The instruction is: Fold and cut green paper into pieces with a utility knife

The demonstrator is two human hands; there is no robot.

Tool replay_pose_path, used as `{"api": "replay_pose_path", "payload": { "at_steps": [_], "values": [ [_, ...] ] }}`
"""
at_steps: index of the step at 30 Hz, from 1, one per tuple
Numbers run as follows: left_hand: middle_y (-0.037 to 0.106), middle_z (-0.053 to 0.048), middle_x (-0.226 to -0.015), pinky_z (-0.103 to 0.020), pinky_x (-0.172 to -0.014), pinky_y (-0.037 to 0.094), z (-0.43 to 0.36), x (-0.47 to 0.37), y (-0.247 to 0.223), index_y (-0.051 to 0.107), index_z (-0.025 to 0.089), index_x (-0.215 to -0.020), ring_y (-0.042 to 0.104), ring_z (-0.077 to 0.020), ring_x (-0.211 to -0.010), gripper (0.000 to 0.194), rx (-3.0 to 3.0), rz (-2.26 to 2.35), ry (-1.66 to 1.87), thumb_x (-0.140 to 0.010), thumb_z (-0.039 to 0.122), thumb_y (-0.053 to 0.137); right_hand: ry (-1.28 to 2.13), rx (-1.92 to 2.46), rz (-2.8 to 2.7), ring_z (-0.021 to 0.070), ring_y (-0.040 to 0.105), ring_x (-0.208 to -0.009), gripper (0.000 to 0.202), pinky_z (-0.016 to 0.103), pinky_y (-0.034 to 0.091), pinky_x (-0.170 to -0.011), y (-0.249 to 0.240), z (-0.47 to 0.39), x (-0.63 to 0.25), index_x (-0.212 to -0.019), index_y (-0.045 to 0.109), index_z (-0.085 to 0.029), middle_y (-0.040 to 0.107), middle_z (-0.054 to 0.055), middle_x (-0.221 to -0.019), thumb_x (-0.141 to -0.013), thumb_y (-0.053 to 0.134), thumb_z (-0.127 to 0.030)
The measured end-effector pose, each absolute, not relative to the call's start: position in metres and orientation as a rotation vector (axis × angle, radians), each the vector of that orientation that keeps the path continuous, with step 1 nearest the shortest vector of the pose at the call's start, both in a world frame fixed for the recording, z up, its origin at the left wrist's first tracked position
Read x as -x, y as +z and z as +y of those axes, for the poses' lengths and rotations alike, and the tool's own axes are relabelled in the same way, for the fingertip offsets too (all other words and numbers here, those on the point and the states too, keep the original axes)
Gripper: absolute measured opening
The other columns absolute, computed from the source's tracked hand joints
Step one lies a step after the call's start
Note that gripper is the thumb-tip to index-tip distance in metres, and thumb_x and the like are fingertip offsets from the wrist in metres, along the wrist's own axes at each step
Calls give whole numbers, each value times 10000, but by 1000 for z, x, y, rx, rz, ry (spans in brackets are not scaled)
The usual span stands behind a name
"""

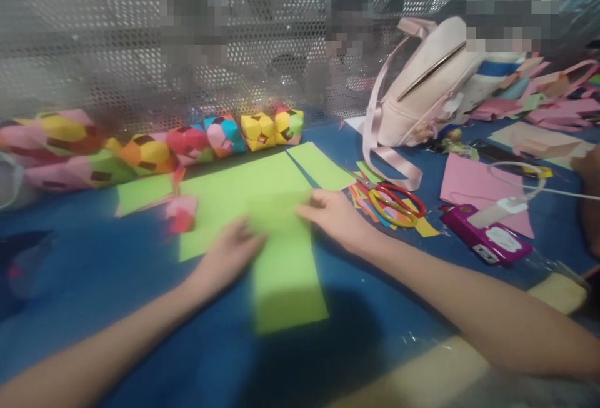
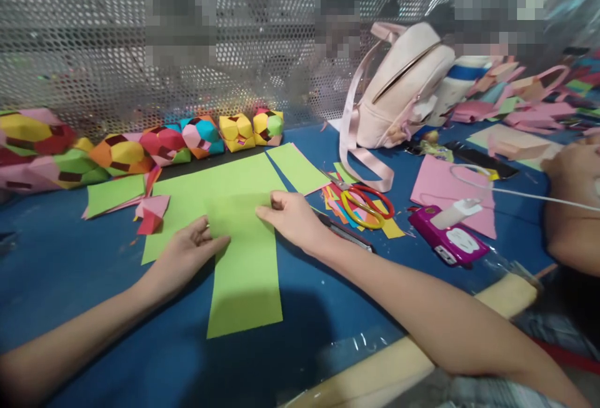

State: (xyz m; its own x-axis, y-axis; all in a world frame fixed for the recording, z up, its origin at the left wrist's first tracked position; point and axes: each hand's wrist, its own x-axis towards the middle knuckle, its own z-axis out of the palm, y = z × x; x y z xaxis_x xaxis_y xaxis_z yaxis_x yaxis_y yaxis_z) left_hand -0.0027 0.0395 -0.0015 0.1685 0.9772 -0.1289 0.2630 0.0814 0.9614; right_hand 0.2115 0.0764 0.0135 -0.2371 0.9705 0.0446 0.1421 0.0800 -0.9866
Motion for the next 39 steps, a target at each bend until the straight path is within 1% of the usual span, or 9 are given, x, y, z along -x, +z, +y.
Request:
{"api": "replay_pose_path", "payload": {
  "at_steps": [3, 6, 10, 12, 15, 18, 22, 29, 39],
  "values": [
    [708, -77, -974, -382, -793, 547, 39, 1, -1, 601, 170, -1057, 677, -232, -869, 347, -1449, 1296, 845, -801, 400, 650, 1189, 1137, -1527, 126, 486, -610, 223, 280, 414, -599, 16, 75, -212, -652, 522, -192, 520, -33, -620, -761, 635, -350],
    [712, -88, -1034, -403, -828, 542, 40, 0, 0, 612, 169, -1090, 680, -248, -915, 370, -1486, 1319, 891, -799, 396, 641, 1157, 1061, -1553, 127, 510, -624, 195, 288, 432, -620, 21, 73, -213, -733, 578, -181, 565, -20, -667, -760, 632, -367],
    [703, -81, -1092, -409, -918, 511, 44, 1, 1, 620, 178, -1110, 659, -255, -1021, 358, -1607, 1315, 1037, -814, 380, 608, 978, 972, -1692, 141, 558, -679, 127, 291, 460, -644, 29, 69, -216, -825, 623, -181, 631, 4, -746, -784, 628, -301],
    [714, -76, -1035, -393, -881, 523, 47, 4, 1, 644, 174, -1033, 665, -256, -983, 305, -1694, 1360, 1033, -806, 370, 590, 777, 877, -1832, 141, 571, -723, 48, 284, 462, -664, 33, 65, -218, -803, 625, -183, 645, 17, -790, -816, 604, -225],
    [719, -61, -904, -368, -806, 532, 53, 12, 2, 657, 174, -897, 667, -237, -859, 225, -1874, 1453, 932, -754, 326, 574, 492, 679, -2077, 142, 570, -764, 106, 275, 450, -691, 42, 59, -224, -780, 610, -167, 638, 37, -804, -858, 557, -120],
    [713, -50, -871, -347, -783, 525, 58, 21, 2, 655, 180, -885, 653, -216, -817, 223, -2007, 1448, 830, -719, 301, 568, 261, 566, -2420, 162, 559, -792, 159, 295, 428, -730, 47, 53, -230, -824, 613, -151, 638, 60, -814, -900, 493, -79],
    [703, -38, -823, -311, -737, 516, 63, 27, 0, 657, 181, -869, 632, -182, -759, 206, -2072, 1449, 723, -773, 318, 536, -16, 538, -2843, 185, 516, -762, 203, 318, 352, -702, 46, 50, -231, -807, 627, -141, 621, 69, -790, -900, 472, -50],
    [671, -60, -855, -307, -732, 495, 64, 26, -2, 642, 168, -885, 610, -171, -758, 199, -2344, 1349, 662, -829, 242, 466, 102, 674, -3168, 156, 467, -696, 220, 325, 264, -682, 47, 49, -228, -754, 640, -150, 598, 39, -764, -907, 503, -71],
    [650, -73, -878, -300, -724, 487, 67, 29, 4, 630, 155, -922, 608, -177, -790, 221, -2539, 1218, 561, -866, 188, 419, 300, 663, -3219, 145, 492, -682, 255, 327, 312, -715, 53, 41, -226, -695, 639, -153, 605, 29, -744, -862, 503, -17]
  ]
}}
